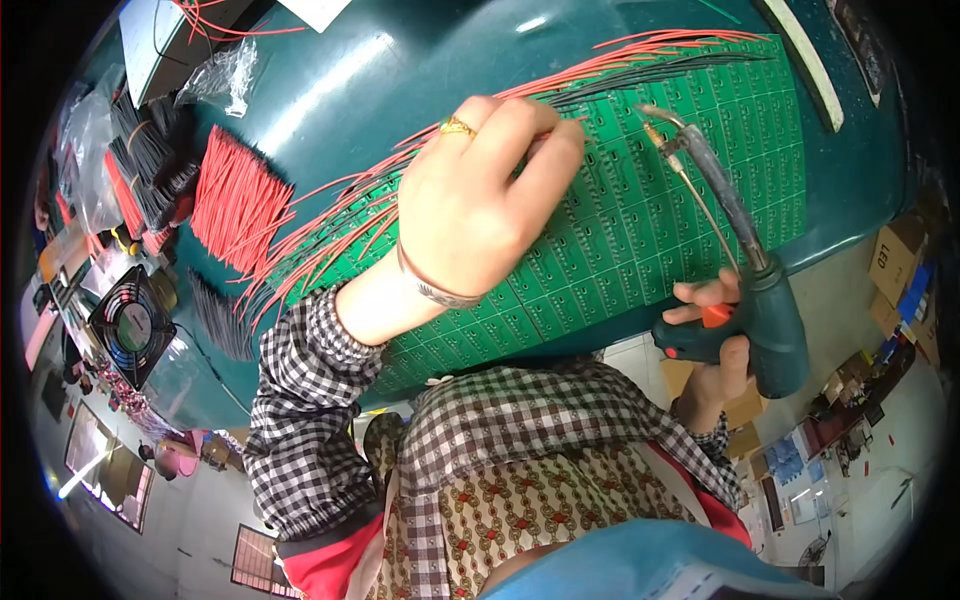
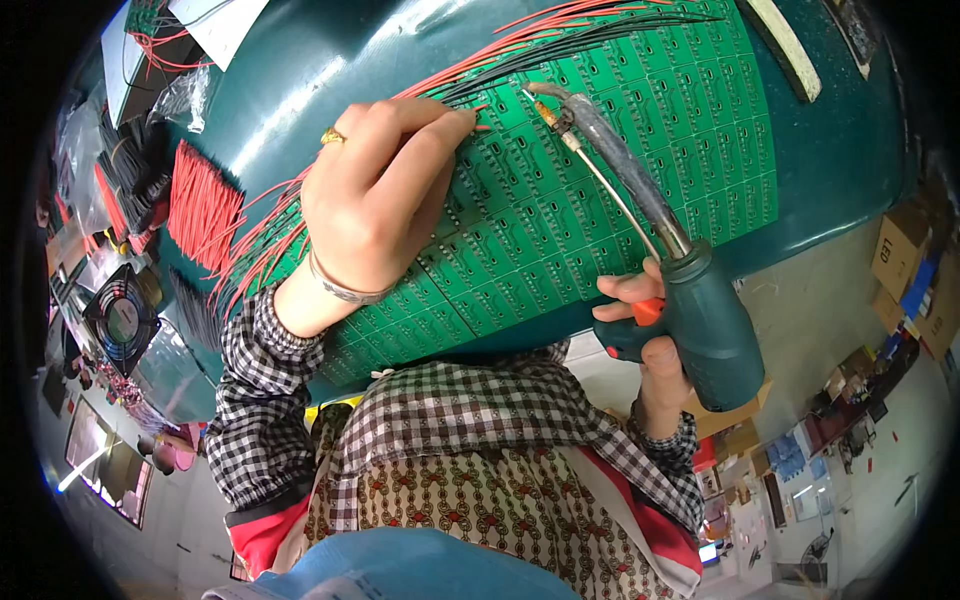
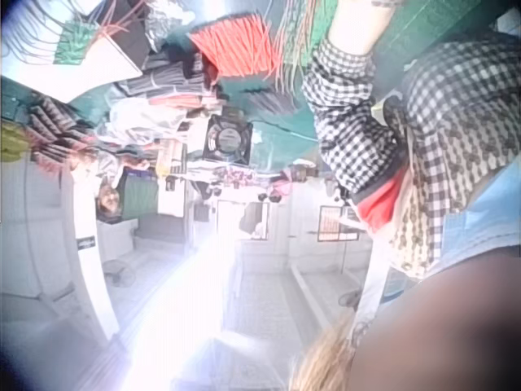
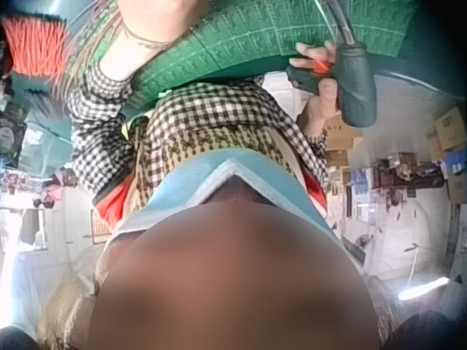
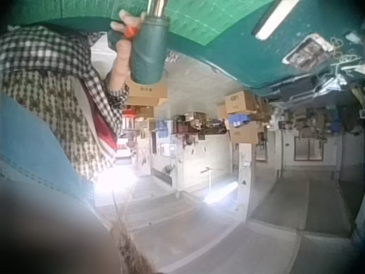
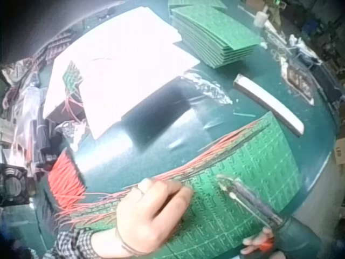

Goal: Soldering individual red and black wires onto designated contact points on printed circuit boards.

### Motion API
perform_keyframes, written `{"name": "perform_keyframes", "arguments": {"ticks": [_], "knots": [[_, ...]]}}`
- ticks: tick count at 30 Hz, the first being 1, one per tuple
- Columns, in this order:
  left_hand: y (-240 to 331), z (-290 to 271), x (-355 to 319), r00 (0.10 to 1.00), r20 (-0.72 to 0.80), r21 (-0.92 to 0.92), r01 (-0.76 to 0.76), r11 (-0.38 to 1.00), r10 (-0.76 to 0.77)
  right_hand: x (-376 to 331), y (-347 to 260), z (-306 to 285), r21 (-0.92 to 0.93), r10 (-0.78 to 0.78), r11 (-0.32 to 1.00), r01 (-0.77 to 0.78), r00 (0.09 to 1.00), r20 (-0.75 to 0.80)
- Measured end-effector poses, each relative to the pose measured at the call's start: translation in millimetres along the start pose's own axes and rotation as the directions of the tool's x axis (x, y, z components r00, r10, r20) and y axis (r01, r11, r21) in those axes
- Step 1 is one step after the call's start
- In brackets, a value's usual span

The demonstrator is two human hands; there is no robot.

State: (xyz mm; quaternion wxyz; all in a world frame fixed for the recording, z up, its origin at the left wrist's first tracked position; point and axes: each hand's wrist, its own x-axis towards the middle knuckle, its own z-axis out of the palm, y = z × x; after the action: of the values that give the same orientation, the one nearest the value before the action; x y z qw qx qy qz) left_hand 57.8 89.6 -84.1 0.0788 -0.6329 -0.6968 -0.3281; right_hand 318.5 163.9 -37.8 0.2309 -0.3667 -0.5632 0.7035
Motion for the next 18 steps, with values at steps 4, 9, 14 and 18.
{"name": "perform_keyframes", "arguments": {"ticks": [4, 9, 14, 18], "knots": [[1.9, 1.6, -0.2, 1.000, -0.010, 0.012, 0.002, 1.000, -0.002, -1.4, -0.5, -0.1, -0.033, 0.027, 0.999, -0.028, 1.000, -0.015], [1.6, -1.5, -0.2, 1.000, 0.017, -0.026, 0.007, 1.000, -0.007, -1.8, -2.0, -1.1, -0.056, 0.056, 0.997, -0.056, 0.998, 0.012], [2.0, -1.0, 0.3, 1.000, 0.018, -0.029, 0.004, 1.000, -0.003, -1.2, -5.3, 2.1, -0.077, 0.092, 0.993, -0.090, 0.996, 0.014], [2.0, -0.7, 0.7, 1.000, 0.019, -0.037, 0.014, 0.999, -0.013, -1.5, -6.4, 4.7, -0.059, 0.120, 0.991, -0.120, 0.993, 0.009]]}}
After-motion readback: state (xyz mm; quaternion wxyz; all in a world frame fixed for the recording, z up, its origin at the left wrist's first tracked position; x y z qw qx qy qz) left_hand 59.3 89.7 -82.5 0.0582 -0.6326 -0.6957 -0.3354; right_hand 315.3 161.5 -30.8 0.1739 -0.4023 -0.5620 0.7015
